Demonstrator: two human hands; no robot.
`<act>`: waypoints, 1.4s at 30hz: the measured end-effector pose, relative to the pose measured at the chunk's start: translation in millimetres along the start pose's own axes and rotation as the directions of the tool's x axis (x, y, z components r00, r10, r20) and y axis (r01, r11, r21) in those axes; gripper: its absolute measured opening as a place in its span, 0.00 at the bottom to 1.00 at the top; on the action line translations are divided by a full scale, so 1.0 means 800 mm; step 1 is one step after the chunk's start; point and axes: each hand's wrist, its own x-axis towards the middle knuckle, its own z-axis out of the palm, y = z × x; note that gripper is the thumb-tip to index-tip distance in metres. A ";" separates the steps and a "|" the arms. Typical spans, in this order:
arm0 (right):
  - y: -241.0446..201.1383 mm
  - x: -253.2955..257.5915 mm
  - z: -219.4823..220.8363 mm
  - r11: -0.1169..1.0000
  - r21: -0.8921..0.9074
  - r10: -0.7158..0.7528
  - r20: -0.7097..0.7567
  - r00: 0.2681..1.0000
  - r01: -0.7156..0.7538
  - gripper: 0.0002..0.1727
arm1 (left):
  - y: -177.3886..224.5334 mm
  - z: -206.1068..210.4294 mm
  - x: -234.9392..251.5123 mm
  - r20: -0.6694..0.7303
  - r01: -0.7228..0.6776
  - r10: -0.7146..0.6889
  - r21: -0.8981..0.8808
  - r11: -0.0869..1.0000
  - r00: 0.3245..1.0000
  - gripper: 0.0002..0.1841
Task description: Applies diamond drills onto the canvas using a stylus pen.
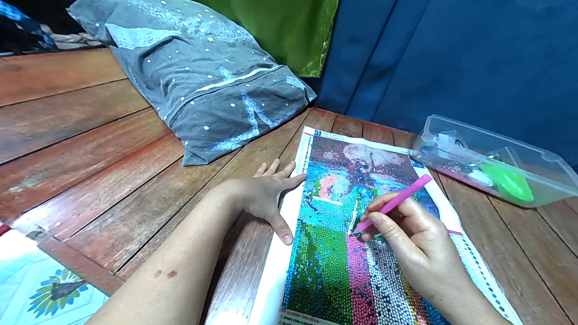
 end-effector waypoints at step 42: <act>0.001 0.001 0.007 0.971 -0.208 -0.108 0.045 0.993 0.116 0.10 | 0.002 -0.001 -0.001 0.016 0.016 -0.017 0.016 1.000 1.000 0.70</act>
